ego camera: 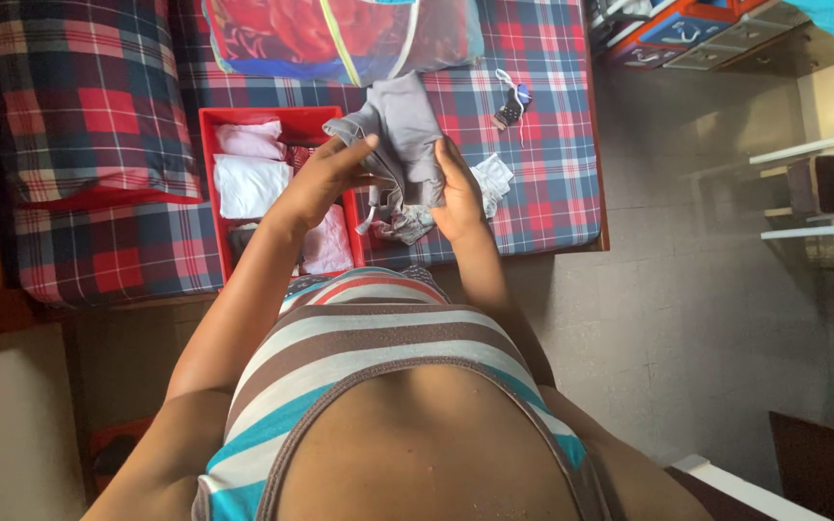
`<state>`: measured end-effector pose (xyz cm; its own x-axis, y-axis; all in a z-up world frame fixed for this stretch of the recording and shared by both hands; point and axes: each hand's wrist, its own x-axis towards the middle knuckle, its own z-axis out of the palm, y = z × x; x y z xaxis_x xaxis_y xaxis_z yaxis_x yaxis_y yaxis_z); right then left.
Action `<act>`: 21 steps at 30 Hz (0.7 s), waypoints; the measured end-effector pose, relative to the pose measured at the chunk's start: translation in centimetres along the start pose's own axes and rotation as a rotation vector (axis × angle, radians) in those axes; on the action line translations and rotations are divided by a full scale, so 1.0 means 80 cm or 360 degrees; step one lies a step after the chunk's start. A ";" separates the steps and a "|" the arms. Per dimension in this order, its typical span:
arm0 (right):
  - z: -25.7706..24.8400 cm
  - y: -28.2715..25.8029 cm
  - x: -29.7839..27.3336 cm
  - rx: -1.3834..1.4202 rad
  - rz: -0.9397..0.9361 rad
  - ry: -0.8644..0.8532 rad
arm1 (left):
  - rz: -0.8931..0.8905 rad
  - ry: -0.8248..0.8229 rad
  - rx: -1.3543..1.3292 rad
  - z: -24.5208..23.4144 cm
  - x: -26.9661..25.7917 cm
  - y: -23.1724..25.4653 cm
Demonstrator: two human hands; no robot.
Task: The person folds various small garments, including white, pink, and dark-colored items, and places them into a red plastic bin on a plaid bed. The person handles each item one at a time, folding and stacking them neatly in the bin.
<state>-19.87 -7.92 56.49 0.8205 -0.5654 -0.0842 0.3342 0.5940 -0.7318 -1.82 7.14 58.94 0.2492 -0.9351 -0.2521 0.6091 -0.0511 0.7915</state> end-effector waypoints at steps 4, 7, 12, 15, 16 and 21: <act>-0.010 -0.002 -0.011 0.0225 0.0039 0.0095 | 0.0043 0.0070 0.0035 0.001 0.018 -0.019; -0.048 0.007 -0.012 0.0488 0.0028 0.0104 | 0.0096 0.0063 -0.0259 -0.006 0.023 -0.031; -0.104 0.012 -0.022 0.0734 -0.0007 -0.0166 | 0.0220 -0.0022 -0.0503 -0.010 0.004 -0.020; -0.063 0.022 -0.031 -0.0771 -0.0393 0.0534 | 0.0289 -0.0078 -0.0300 -0.010 0.003 -0.027; -0.039 0.032 -0.040 -0.1490 -0.0559 0.0883 | 0.0271 -0.0061 -0.0196 -0.010 0.001 -0.033; 0.045 0.054 -0.065 -0.1525 -0.0716 0.0305 | 0.0231 -0.0250 -0.0066 -0.002 -0.001 -0.050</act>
<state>-21.02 -0.32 56.19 0.5987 -0.7498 0.2816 0.0162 -0.3401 -0.9402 -4.12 7.45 55.68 0.2182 -0.9749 -0.0446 0.6064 0.0997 0.7889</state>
